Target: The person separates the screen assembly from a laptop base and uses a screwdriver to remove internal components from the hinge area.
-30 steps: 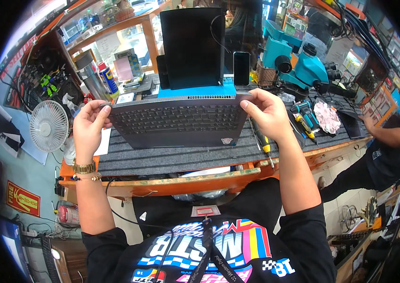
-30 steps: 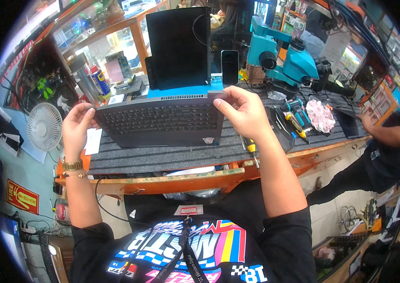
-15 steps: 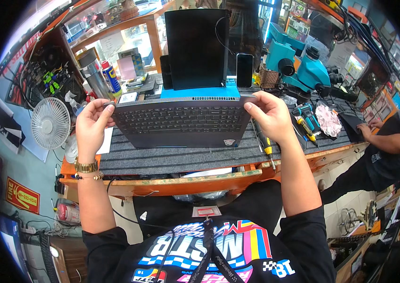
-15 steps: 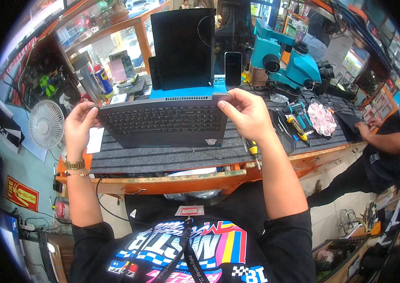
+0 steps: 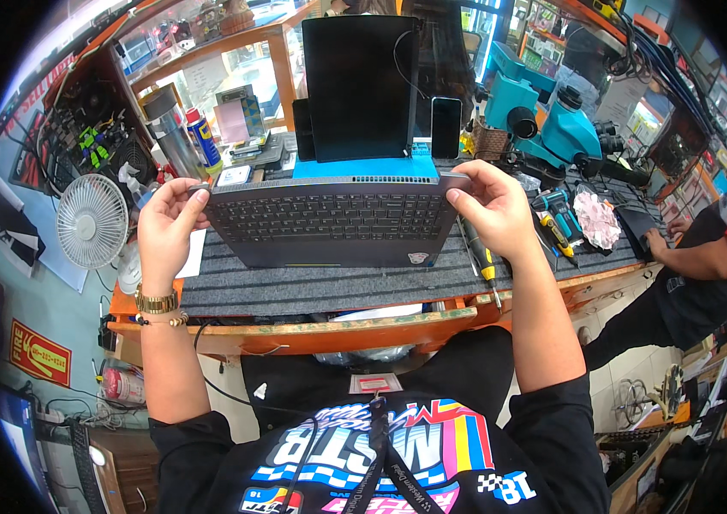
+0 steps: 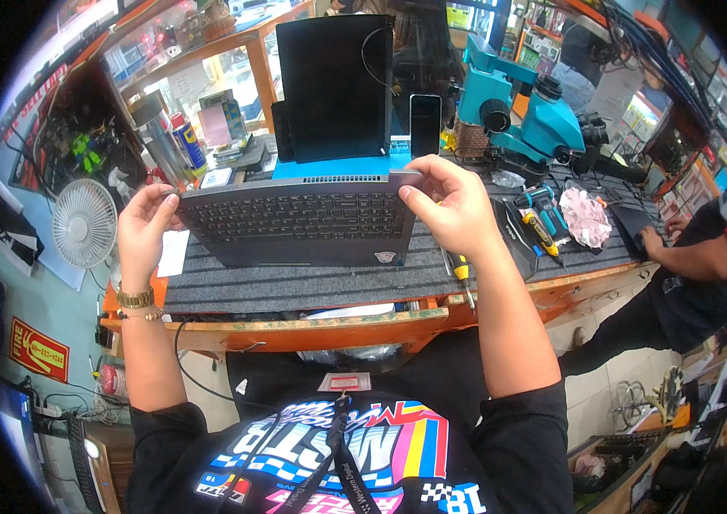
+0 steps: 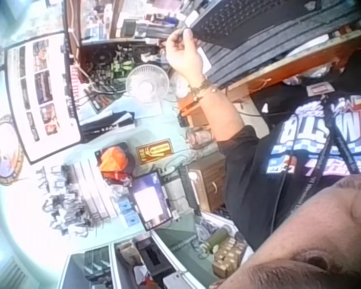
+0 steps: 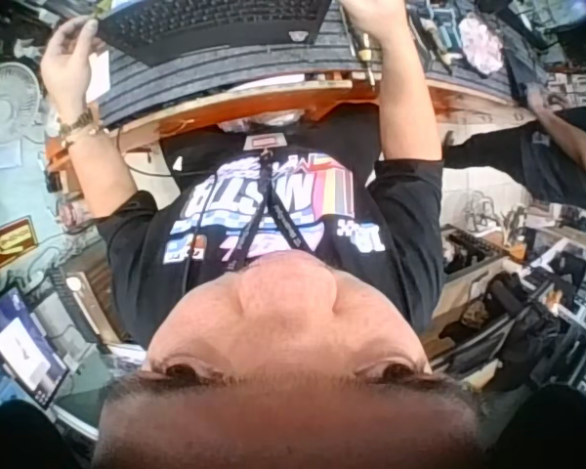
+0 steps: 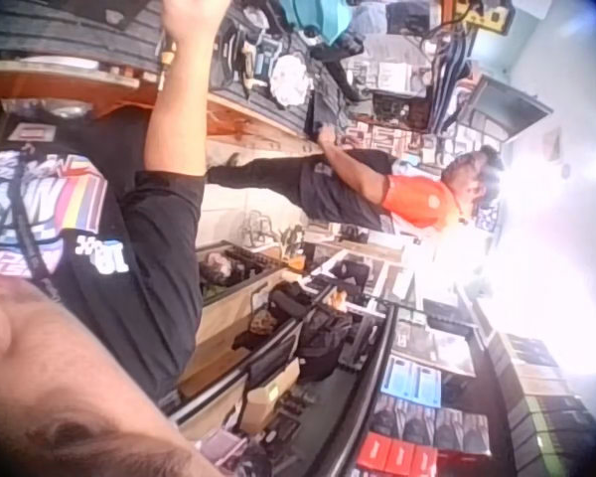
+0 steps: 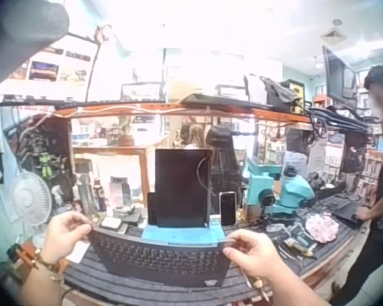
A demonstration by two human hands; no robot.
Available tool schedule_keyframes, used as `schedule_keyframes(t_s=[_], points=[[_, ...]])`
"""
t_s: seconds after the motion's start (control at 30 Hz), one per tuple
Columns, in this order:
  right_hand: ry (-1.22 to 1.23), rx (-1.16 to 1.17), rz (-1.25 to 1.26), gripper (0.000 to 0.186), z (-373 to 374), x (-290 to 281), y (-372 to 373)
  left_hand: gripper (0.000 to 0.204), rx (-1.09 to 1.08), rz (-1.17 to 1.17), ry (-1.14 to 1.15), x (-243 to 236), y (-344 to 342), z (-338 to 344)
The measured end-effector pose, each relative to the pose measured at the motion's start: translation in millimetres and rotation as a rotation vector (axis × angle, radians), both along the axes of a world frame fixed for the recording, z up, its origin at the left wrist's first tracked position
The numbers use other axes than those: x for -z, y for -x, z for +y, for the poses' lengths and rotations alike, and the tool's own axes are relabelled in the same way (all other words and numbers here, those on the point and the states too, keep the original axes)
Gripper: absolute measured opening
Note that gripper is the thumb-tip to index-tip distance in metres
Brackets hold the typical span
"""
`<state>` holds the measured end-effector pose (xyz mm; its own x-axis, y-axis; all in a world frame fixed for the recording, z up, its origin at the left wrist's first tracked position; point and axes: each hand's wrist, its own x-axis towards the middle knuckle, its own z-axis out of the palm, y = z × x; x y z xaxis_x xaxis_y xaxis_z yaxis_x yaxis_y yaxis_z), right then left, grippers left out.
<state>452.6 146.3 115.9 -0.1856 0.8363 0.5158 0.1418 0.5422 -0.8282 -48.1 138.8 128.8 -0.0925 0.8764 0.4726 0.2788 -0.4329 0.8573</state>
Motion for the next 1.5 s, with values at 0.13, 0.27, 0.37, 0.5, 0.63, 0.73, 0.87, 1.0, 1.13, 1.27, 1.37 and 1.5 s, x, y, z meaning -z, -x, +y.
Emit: schedule_keyframes(t_s=[0.13, 0.27, 0.37, 0.5, 0.63, 0.73, 0.87, 1.0, 1.13, 1.27, 1.37, 1.5], points=[[-0.014, 0.021, -0.020, 0.024, -1, 0, 0, 0.031, 0.000, 0.005, 0.005, 0, 1, -1], [-0.006, 0.022, 0.001, 0.024, 1, 4, 0, 0.030, 0.001, 0.005, 0.003, 0, 0, -2], [-0.024, 0.041, -0.017, 0.023, 0, 3, 0, 0.028, 0.000, 0.009, 0.009, -2, -2, -3], [-0.038, 0.052, 0.004, 0.024, -3, 2, 5, 0.026, -0.002, 0.010, 0.011, -1, -1, -4], [-0.066, 0.064, -0.001, 0.024, -2, 4, 4, 0.029, 0.012, 0.008, -0.010, -1, -1, -4], [-0.006, 0.064, -0.058, 0.026, -3, 3, -1, 0.026, 0.009, 0.012, 0.004, -2, -1, -5], [-0.010, 0.056, -0.042, 0.025, -4, 3, 3, 0.026, 0.007, 0.013, 0.002, -2, -2, -6], [-0.072, 0.090, -0.043, 0.024, -8, -2, 6, 0.029, 0.008, -0.002, -0.014, -1, -2, -5], [-0.102, 0.107, -0.075, 0.023, -8, -1, 6, 0.027, 0.009, 0.020, -0.004, -1, 0, -7], [-0.117, 0.113, -0.063, 0.022, -7, -1, 5, 0.027, 0.009, 0.019, -0.002, -1, -1, -6], [-0.074, 0.086, -0.062, 0.022, -11, -3, 6, 0.028, -0.003, 0.015, -0.006, -2, 0, -8], [-0.031, 0.050, -0.055, 0.024, -20, -3, -3, 0.029, -0.036, 0.029, -0.019, -3, -4, -18]])
